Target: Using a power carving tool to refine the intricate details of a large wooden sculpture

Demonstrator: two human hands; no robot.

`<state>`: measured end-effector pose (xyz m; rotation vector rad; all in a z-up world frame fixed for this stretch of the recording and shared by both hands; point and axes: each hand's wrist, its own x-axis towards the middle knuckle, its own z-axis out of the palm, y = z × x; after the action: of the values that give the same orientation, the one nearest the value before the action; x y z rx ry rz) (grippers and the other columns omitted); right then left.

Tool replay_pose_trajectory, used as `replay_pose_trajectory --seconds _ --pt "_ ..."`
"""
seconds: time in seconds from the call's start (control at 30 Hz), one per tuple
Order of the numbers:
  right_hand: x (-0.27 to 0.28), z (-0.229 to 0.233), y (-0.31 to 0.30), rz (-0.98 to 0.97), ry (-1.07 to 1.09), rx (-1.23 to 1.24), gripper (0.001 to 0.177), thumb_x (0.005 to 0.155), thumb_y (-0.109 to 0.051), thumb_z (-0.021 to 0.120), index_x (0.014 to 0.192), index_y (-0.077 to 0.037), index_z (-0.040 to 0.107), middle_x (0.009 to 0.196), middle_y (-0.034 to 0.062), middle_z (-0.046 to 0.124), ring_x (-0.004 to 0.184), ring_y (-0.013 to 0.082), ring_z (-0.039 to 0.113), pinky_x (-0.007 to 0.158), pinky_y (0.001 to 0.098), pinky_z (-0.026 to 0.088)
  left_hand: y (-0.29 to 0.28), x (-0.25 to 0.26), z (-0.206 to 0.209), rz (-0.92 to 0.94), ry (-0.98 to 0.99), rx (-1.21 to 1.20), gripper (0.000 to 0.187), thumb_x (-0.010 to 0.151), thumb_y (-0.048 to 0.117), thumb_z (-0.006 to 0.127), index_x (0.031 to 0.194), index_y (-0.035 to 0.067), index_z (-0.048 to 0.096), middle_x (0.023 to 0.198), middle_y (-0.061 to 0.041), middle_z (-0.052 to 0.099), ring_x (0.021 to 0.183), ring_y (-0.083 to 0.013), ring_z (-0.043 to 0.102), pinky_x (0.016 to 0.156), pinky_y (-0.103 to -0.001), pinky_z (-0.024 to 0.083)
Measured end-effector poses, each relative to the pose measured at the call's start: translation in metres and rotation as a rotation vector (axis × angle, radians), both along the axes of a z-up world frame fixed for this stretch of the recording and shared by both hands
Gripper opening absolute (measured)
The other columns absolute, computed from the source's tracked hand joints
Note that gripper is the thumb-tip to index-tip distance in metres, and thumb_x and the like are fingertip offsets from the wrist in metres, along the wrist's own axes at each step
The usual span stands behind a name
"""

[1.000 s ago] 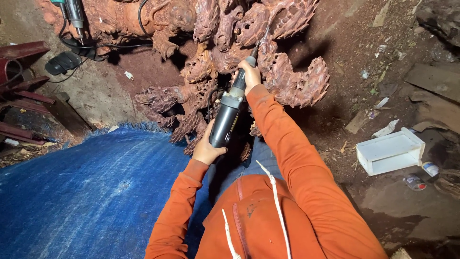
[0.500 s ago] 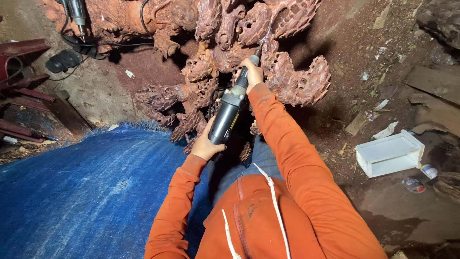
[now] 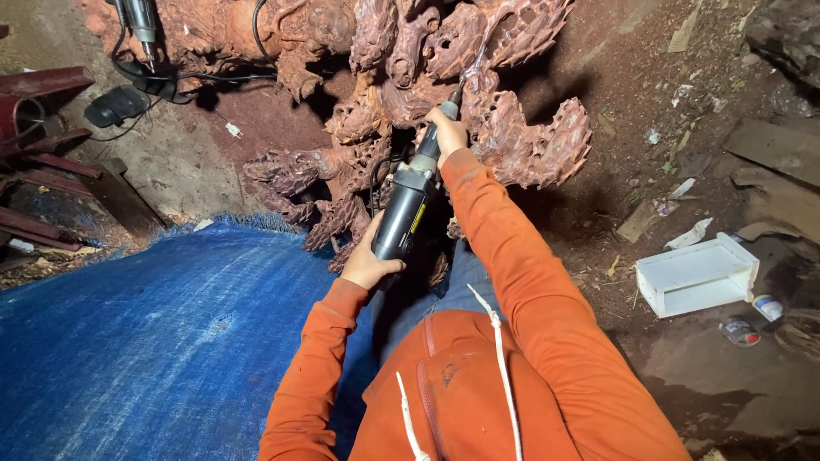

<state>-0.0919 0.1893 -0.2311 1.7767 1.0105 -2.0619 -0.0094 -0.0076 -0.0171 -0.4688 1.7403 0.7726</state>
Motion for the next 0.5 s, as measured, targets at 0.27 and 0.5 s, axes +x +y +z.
replay_pose_trajectory --seconds 0.27,0.5 --pt "0.006 -0.014 -0.002 0.086 0.015 -0.018 0.051 0.074 -0.017 0.08 0.11 0.004 0.051 0.077 0.0224 0.072 0.067 0.0327 0.077 0.061 0.0484 0.067 -0.008 0.0 -0.005 -0.034 -0.009 -0.004 0.12 0.05 0.037 0.094 0.153 0.048 0.035 0.136 -0.018 0.061 0.126 -0.0309 0.06 0.105 -0.036 0.047" --pt "0.005 -0.005 0.0 0.068 0.015 -0.02 0.037 0.073 -0.016 0.079 0.096 0.006 0.061 0.073 0.0222 0.072 0.066 0.0324 0.077 0.06 0.0486 0.065 -0.009 -0.004 0.003 -0.049 -0.015 0.002 0.118 0.052 0.036 0.093 0.153 0.048 0.034 0.136 -0.019 0.061 0.126 -0.0324 0.06 0.105 -0.036 0.048"
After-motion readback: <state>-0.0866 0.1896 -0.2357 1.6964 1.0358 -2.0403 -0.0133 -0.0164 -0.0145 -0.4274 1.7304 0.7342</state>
